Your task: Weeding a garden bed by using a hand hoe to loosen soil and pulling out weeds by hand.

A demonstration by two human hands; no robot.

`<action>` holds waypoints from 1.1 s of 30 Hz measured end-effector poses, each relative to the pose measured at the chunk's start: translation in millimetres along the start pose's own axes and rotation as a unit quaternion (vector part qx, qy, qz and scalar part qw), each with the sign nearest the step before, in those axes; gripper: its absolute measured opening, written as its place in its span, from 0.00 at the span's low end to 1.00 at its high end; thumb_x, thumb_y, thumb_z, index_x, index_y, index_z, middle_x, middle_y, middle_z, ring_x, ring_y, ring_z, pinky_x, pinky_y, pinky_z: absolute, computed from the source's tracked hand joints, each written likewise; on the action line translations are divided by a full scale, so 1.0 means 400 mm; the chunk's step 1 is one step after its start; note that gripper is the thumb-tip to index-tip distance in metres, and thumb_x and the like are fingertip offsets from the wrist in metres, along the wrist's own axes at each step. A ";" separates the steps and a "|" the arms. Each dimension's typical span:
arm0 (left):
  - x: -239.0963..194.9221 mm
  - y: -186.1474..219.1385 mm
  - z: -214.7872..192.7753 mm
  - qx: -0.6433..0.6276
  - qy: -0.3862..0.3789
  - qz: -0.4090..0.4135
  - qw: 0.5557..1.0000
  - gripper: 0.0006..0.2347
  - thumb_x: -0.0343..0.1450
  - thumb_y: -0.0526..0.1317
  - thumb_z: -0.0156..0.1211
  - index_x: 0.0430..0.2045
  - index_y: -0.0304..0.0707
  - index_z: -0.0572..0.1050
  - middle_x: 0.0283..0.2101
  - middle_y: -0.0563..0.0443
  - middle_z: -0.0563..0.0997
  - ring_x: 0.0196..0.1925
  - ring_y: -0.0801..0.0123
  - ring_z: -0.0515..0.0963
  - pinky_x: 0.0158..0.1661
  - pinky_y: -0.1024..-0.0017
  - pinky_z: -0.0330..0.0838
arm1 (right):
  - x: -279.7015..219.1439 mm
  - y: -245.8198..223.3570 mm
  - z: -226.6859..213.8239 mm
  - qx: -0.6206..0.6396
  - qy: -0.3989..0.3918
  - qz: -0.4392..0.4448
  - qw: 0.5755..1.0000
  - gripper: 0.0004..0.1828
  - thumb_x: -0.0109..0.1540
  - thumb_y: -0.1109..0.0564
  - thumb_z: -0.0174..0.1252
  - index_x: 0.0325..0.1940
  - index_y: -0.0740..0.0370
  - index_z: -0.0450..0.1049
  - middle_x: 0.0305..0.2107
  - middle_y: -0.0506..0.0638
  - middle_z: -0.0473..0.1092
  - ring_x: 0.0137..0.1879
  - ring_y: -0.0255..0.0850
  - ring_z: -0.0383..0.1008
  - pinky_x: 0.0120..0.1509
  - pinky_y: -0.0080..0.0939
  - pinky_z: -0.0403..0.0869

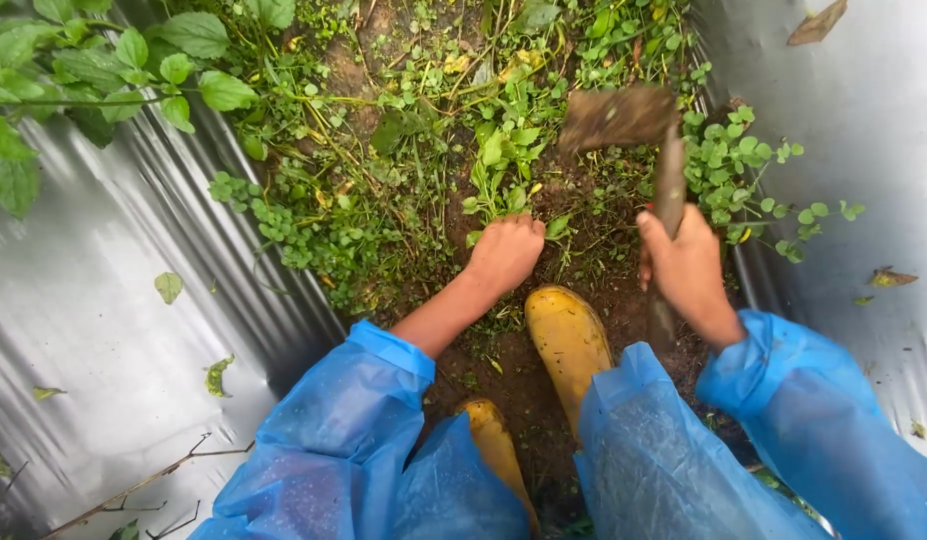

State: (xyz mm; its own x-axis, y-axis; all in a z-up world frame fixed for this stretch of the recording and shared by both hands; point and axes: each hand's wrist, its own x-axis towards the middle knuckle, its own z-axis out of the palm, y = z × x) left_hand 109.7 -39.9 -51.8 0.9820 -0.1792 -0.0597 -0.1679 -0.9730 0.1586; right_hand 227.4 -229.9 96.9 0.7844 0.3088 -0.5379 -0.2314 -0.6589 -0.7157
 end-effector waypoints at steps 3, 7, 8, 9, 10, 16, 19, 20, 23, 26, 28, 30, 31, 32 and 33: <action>-0.003 0.009 0.039 -0.009 -0.003 -0.004 1.000 0.06 0.71 0.32 0.55 0.35 0.29 0.79 0.32 0.37 0.81 0.35 0.51 0.86 0.35 0.60 0.82 | -0.007 0.006 0.018 0.030 0.060 -0.018 0.998 0.11 0.73 0.58 0.51 0.48 0.71 0.62 0.17 0.54 0.67 0.17 0.42 0.70 0.21 0.43 0.72; -0.015 -0.001 0.015 -0.014 -0.003 0.001 1.000 0.06 0.72 0.32 0.55 0.34 0.29 0.80 0.31 0.37 0.81 0.35 0.52 0.86 0.36 0.61 0.82 | -0.078 0.037 0.029 -0.028 -0.094 0.082 0.992 0.13 0.69 0.56 0.53 0.40 0.72 0.67 0.12 0.59 0.69 0.14 0.45 0.71 0.16 0.45 0.72; -0.028 -0.002 0.032 -0.033 0.002 0.003 0.999 0.07 0.72 0.32 0.55 0.35 0.29 0.81 0.34 0.36 0.82 0.38 0.50 0.86 0.39 0.59 0.82 | -0.069 0.032 0.020 -0.017 -0.082 0.073 0.994 0.14 0.70 0.55 0.54 0.40 0.72 0.67 0.12 0.58 0.68 0.13 0.46 0.71 0.17 0.46 0.72; -0.041 -0.002 0.048 -0.052 0.007 0.004 0.999 0.07 0.72 0.32 0.55 0.36 0.30 0.81 0.36 0.35 0.83 0.41 0.48 0.86 0.42 0.58 0.81 | -0.060 0.027 0.011 -0.006 -0.070 0.064 0.995 0.15 0.70 0.54 0.55 0.40 0.73 0.67 0.12 0.58 0.68 0.13 0.47 0.70 0.17 0.47 0.71; -0.055 -0.016 0.023 -0.052 0.005 0.006 0.999 0.07 0.72 0.32 0.55 0.36 0.30 0.81 0.36 0.35 0.83 0.41 0.48 0.86 0.42 0.58 0.81 | -0.049 0.014 0.009 -0.004 -0.070 0.066 0.995 0.15 0.70 0.54 0.55 0.40 0.73 0.67 0.12 0.58 0.68 0.13 0.47 0.70 0.17 0.47 0.71; -0.116 -0.132 -0.064 -0.138 -0.193 -0.062 0.969 0.07 0.69 0.36 0.63 0.34 0.32 0.83 0.34 0.35 0.84 0.39 0.50 0.87 0.42 0.56 0.83 | -0.087 0.007 0.035 0.013 -0.032 0.048 0.998 0.13 0.73 0.57 0.50 0.50 0.74 0.63 0.18 0.55 0.67 0.16 0.43 0.71 0.17 0.42 0.74; -0.136 -0.162 -0.100 -0.195 -0.295 -0.119 0.928 0.09 0.66 0.38 0.67 0.30 0.28 0.83 0.33 0.33 0.84 0.35 0.46 0.86 0.37 0.52 0.83 | -0.128 0.019 0.037 -0.078 -0.139 0.104 0.982 0.16 0.68 0.57 0.54 0.46 0.79 0.67 0.14 0.60 0.68 0.15 0.45 0.70 0.18 0.47 0.73; -0.146 -0.166 -0.104 -0.204 -0.341 -0.153 0.905 0.08 0.66 0.37 0.66 0.30 0.29 0.84 0.35 0.32 0.84 0.35 0.47 0.86 0.38 0.51 0.83 | -0.111 0.013 0.037 -0.059 -0.131 0.088 0.986 0.16 0.69 0.56 0.53 0.48 0.78 0.67 0.14 0.57 0.68 0.15 0.44 0.70 0.17 0.44 0.72; -0.187 -0.180 -0.016 -0.216 -0.449 -0.176 0.849 0.09 0.65 0.37 0.66 0.32 0.28 0.84 0.36 0.30 0.83 0.35 0.48 0.86 0.37 0.52 0.82 | -0.022 -0.012 0.045 -0.006 -0.077 0.038 0.996 0.15 0.73 0.55 0.51 0.51 0.75 0.65 0.17 0.52 0.67 0.16 0.41 0.70 0.18 0.40 0.73; -0.197 -0.191 0.099 -0.215 -0.531 -0.143 0.807 0.13 0.65 0.40 0.69 0.36 0.26 0.84 0.36 0.31 0.84 0.34 0.49 0.86 0.33 0.54 0.82 | 0.044 -0.017 0.064 0.047 -0.012 0.001 0.999 0.14 0.75 0.55 0.48 0.53 0.73 0.63 0.19 0.51 0.66 0.19 0.39 0.70 0.21 0.40 0.75; -0.193 -0.190 0.123 -0.213 -0.554 -0.126 0.795 0.15 0.64 0.42 0.72 0.36 0.26 0.84 0.36 0.32 0.84 0.33 0.49 0.85 0.32 0.56 0.82 | 0.035 -0.007 0.086 0.068 -0.002 0.000 0.998 0.14 0.75 0.54 0.48 0.52 0.72 0.62 0.19 0.50 0.66 0.19 0.39 0.71 0.22 0.41 0.77; -0.187 -0.182 0.102 -0.224 -0.551 -0.127 0.794 0.19 0.63 0.45 0.75 0.39 0.25 0.83 0.39 0.31 0.85 0.35 0.47 0.86 0.34 0.53 0.82 | -0.012 0.008 0.109 -0.001 -0.123 0.067 0.990 0.16 0.71 0.52 0.52 0.44 0.72 0.65 0.13 0.56 0.67 0.14 0.46 0.70 0.16 0.48 0.73; -0.181 -0.186 0.073 -0.228 -0.550 -0.133 0.792 0.19 0.63 0.45 0.75 0.39 0.25 0.83 0.39 0.31 0.85 0.35 0.47 0.86 0.34 0.53 0.82 | -0.009 0.007 0.109 -0.004 -0.130 0.065 0.989 0.16 0.71 0.52 0.52 0.44 0.72 0.65 0.13 0.56 0.67 0.14 0.46 0.70 0.16 0.48 0.73; -0.175 -0.182 0.046 -0.246 -0.530 -0.140 0.799 0.16 0.64 0.44 0.74 0.36 0.25 0.83 0.36 0.33 0.85 0.29 0.52 0.86 0.32 0.54 0.83 | -0.011 0.010 0.105 -0.021 -0.121 0.068 0.990 0.16 0.71 0.53 0.54 0.45 0.73 0.66 0.14 0.57 0.68 0.14 0.46 0.70 0.17 0.48 0.73; -0.167 -0.178 0.020 -0.263 -0.510 -0.147 0.806 0.14 0.66 0.42 0.73 0.33 0.26 0.83 0.32 0.34 0.85 0.24 0.57 0.85 0.31 0.56 0.83 | -0.013 0.013 0.099 -0.038 -0.112 0.070 0.991 0.16 0.71 0.55 0.55 0.47 0.74 0.66 0.15 0.58 0.68 0.15 0.46 0.70 0.17 0.47 0.73</action>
State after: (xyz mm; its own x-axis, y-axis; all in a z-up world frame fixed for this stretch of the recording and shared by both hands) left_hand 55.3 40.3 -66.9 0.3465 -0.2398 -0.9069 0.3822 -0.8468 0.3699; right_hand 199.4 -207.7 78.4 0.5982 0.3498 -0.7210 -0.2784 -0.7529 -0.5963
